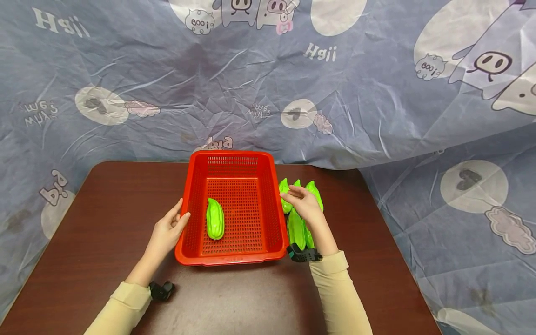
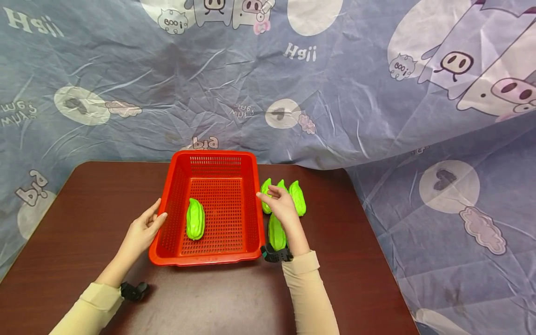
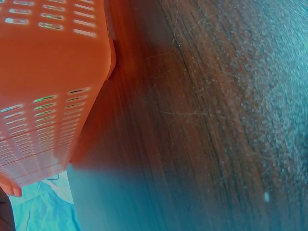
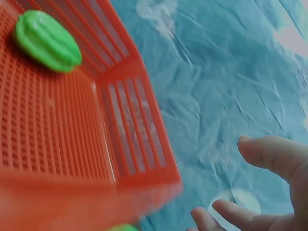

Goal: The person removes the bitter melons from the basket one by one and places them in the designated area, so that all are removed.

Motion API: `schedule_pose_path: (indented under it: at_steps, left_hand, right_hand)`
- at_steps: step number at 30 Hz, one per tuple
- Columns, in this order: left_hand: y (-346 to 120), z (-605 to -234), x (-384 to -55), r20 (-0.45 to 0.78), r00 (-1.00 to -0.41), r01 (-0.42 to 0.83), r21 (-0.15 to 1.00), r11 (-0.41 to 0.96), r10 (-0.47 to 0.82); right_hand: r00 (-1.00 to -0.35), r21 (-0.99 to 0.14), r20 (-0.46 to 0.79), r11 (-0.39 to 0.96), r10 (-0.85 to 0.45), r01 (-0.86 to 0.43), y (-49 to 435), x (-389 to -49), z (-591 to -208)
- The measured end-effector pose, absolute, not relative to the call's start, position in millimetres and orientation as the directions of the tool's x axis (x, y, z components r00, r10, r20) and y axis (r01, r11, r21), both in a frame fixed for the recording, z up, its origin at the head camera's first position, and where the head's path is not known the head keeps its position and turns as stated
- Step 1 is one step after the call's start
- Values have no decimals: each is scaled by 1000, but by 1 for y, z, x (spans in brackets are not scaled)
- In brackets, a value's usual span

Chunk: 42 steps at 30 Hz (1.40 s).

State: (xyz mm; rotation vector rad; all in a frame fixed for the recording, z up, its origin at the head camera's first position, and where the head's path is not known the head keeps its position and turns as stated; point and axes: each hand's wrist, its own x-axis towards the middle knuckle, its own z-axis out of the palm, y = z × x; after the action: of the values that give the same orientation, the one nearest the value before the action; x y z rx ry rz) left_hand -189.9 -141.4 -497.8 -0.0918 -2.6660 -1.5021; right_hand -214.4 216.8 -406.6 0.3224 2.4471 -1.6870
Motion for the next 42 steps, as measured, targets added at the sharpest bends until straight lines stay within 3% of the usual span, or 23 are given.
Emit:
schedule_pose_path:
  at_steps: [11,24,42]
  left_hand:
    - [-141,-496,-189,86,-996,85,850,520,21]
    - [-142,-499,-189,116,-993,109,845,523,20]
    - [-140,-500,-189,119,-993,103,843,527,5]
  right_hand:
    - [-977,-894,-212,406,-9,190,158,-229,-416]
    - [-955,-815,-282,548,-86,191,104,-243,-431]
    - [-896,-705,-435,655,-96,272,72,-250,-453]
